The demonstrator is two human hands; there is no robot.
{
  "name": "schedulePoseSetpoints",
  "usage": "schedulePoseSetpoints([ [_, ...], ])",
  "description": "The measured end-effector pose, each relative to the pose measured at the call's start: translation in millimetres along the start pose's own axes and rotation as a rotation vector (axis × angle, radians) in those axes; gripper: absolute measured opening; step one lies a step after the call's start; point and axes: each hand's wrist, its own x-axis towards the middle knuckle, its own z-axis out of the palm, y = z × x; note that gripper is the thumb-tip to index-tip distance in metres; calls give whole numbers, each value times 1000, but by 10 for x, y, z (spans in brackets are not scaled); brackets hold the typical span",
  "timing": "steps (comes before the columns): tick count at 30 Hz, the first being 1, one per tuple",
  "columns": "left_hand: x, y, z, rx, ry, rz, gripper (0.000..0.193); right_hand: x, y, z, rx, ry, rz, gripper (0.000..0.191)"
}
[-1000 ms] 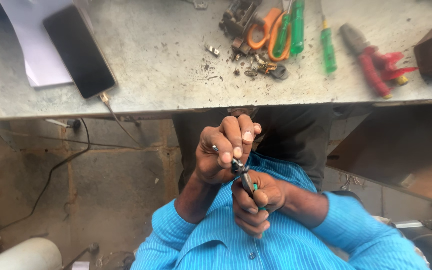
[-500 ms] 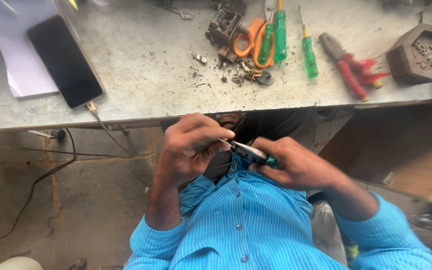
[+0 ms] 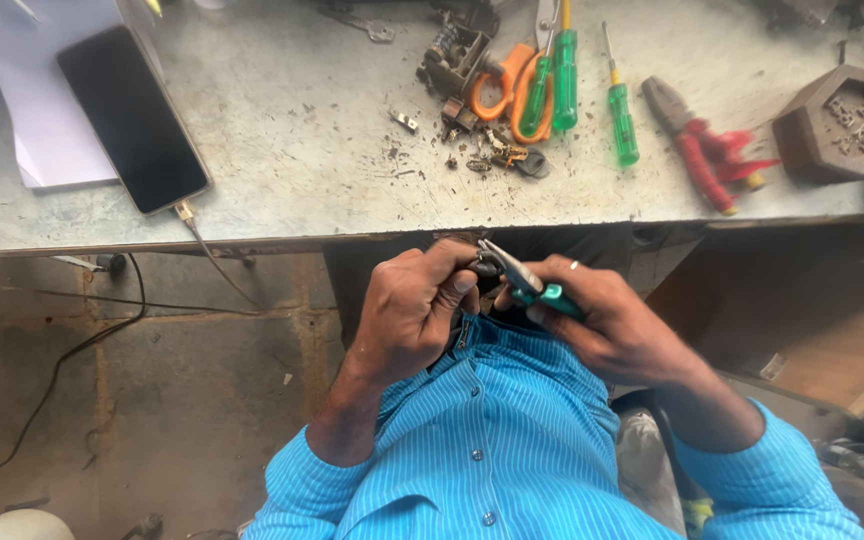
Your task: The person works at a cluttered workbench, using a hammer and pliers to shape and adjust small metal parts of a lock mechanism. They repeatedly strike a component held in a hexagonal weight, then use pliers to bend and align the piece before placing it back for further hammering.
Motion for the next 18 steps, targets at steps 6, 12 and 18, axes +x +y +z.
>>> schedulePoseSetpoints([
  [6, -10, 41, -7, -193, 71, -181, 18, -12, -25, 40, -424, 202, -8, 36],
  [12, -4, 54, 5, -96, 134, -134, 14, -41, 43, 184, -268, 192, 89, 45],
  [18, 34, 55, 29, 165, 183, 10, 11, -23, 38, 248, -413, 307, -1, 47],
])
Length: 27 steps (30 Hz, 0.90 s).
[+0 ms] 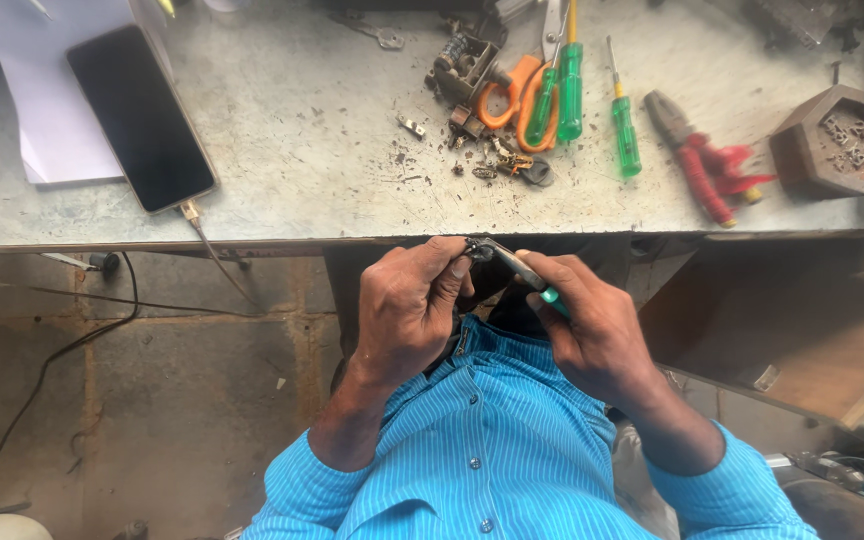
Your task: The person works at a cluttered workbench, using a hammer and pliers to shape and adjust small metal parts of a lock mechanism. They repeatedly strike a component held in a hexagonal weight, then use pliers to bend and align the piece before placing it back for further hammering.
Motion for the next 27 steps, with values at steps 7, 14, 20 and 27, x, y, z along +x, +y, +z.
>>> schedulePoseSetpoints([
  [7, -7, 3, 18, 171, 45, 45, 11, -53, -10, 15, -367, 105, -31, 53],
  [14, -16, 11, 52, 326, 87, 111, 15, -49, -2, 91, -300, 74, 21, 51],
  [20, 11, 79, 62, 305, 55, 145, 18, -30, -30, 62, -263, -28, 124, 45],
  [27, -30, 100, 11, -304, -142, -185, 17, -30, 107, 87, 120, -120, 270, 28],
])
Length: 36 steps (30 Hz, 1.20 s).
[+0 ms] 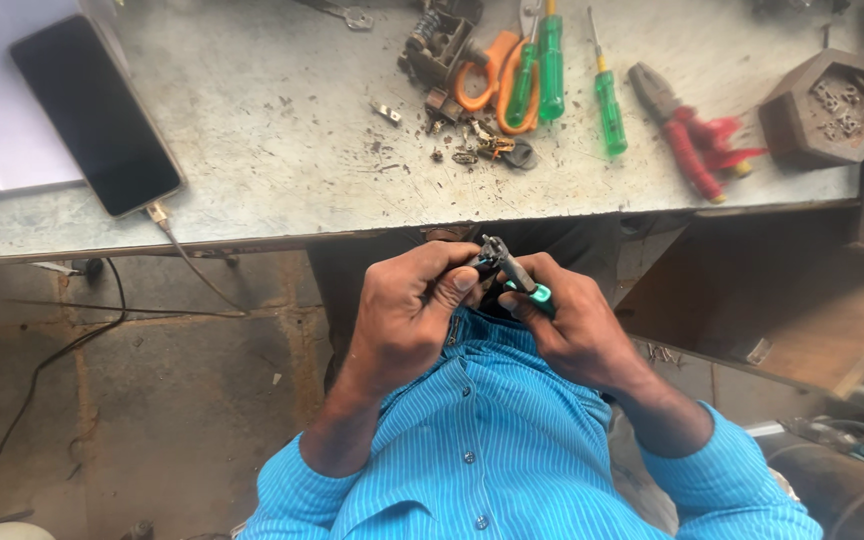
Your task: The person works at a cluttered workbench, using a hammer and pliers to shape and adjust small metal parts of a lock mechanism. They repeatedly strike a component held in a hexagonal weight, then use pliers to bend and align the piece before placing it back for further hammering.
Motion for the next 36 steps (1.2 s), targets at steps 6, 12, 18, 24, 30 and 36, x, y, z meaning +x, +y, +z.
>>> schedulePoseSetpoints([
  [6, -13, -158, -83, -292, -207, -107, 30, -50, 185, 43, 215, -95, -128, 20],
  [12, 28, -346, -86, -183, -207, 145, 35, -73, 288, 15, 431, -254, -154, 27],
  [18, 65, -547, -123, -261, -309, 276, 35, -68, 294, 7, 587, -419, -184, 34],
  [24, 40, -739, -87, -541, -414, 220, 40, -109, 386, 24, 881, -627, -80, 38],
  [30, 19, -909, 48, -945, -525, 134, 36, -162, 567, 217, 1233, -812, -23, 37],
  [36, -9, -948, 144, -1001, -492, 55, 38, -139, 549, 323, 1350, -806, -69, 31],
])
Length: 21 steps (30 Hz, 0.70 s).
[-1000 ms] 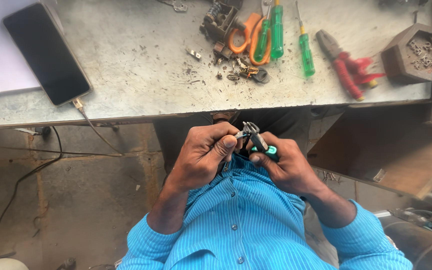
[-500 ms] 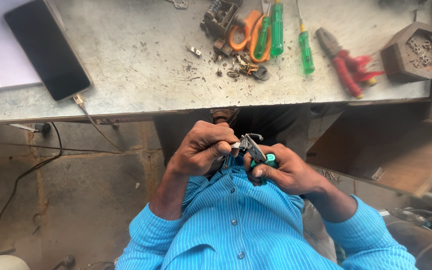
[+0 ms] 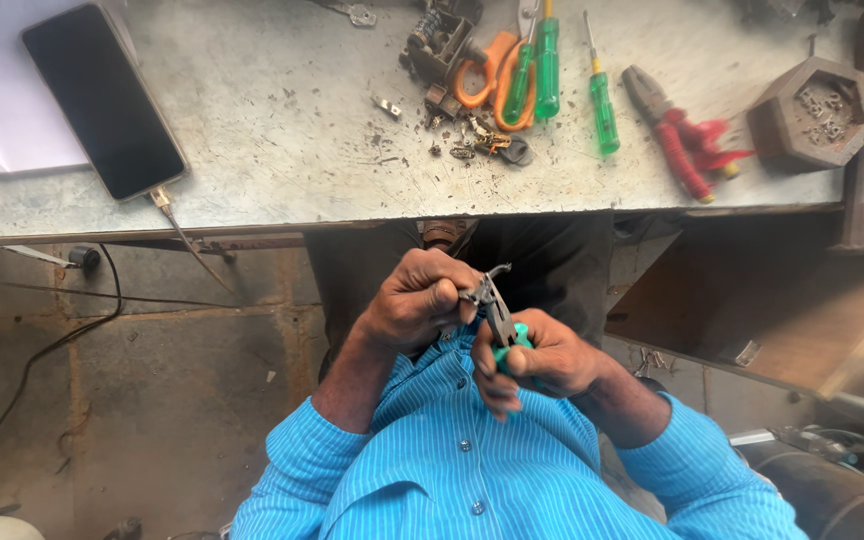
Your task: The person works at a cluttered workbench, using a hammer and pliers to shape and adjust small metal parts of a lock mechanism. They repeatedly strike a component held in a hexagonal weight, then use pliers to bend and align the piece before placing it back for further hammering.
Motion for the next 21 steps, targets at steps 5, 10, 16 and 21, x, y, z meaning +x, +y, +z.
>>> schedulePoseSetpoints([
  [5, 27, 237, 45, 399, 164, -10, 36, 11, -262, 218, -945, 489, -32, 25],
  [10, 109, 512, 245, 1098, 175, 92, 24, 28, -493, 426, -1299, 628, 35, 31],
  [16, 142, 644, 336, 1091, 105, 36, 21, -6, -646, 413, -1323, 446, 60, 30],
  [21, 130, 514, 271, 973, 93, 28, 24, -43, -631, 346, -1094, 332, 45, 30],
])
